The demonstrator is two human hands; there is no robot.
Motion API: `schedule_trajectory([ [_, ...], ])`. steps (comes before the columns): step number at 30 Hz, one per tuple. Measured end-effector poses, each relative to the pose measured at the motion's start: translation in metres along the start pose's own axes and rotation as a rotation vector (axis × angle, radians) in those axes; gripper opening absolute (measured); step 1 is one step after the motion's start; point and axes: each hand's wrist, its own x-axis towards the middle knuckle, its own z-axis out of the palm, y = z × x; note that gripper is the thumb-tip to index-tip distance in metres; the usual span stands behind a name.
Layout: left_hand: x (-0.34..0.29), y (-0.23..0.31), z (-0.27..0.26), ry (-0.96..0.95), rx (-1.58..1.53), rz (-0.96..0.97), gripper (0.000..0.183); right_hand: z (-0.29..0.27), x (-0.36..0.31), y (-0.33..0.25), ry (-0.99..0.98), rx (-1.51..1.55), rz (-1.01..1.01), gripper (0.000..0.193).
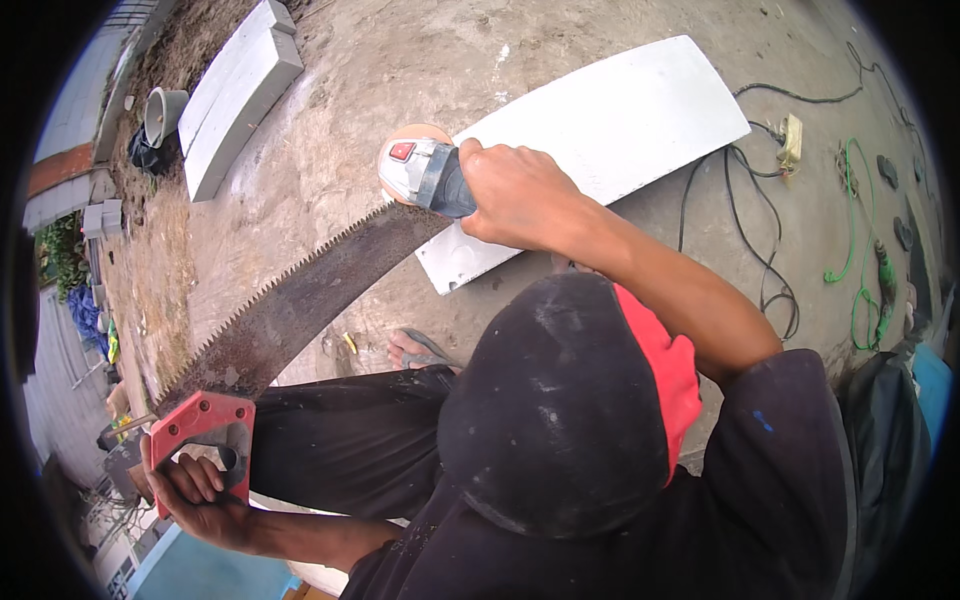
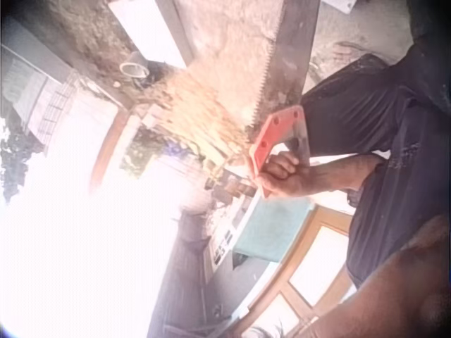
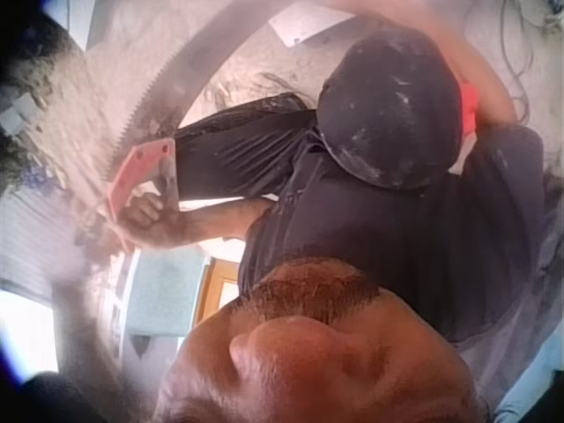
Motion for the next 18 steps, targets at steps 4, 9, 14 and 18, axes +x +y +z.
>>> schedule_trajectory([
  [4,-0.009,-0.01,0.005,0.03,-0.027,-0.033,0.049,0.0,-0.013,0.01,0.002,-0.031,0.033,0.041],
  [9,-0.01,-0.012,0.005,0.0,-0.037,-0.033,0.049,-0.004,-0.014,0.013,-0.003,-0.03,0.034,0.04],
  [14,-0.011,-0.012,0.009,0.06,-0.041,-0.06,0.053,-0.005,-0.01,0.01,-0.027,-0.011,0.07,0.04],
  [18,-0.009,-0.01,0.008,0.024,-0.029,-0.056,0.054,0.001,-0.014,0.016,-0.004,-0.014,0.046,0.04],
])
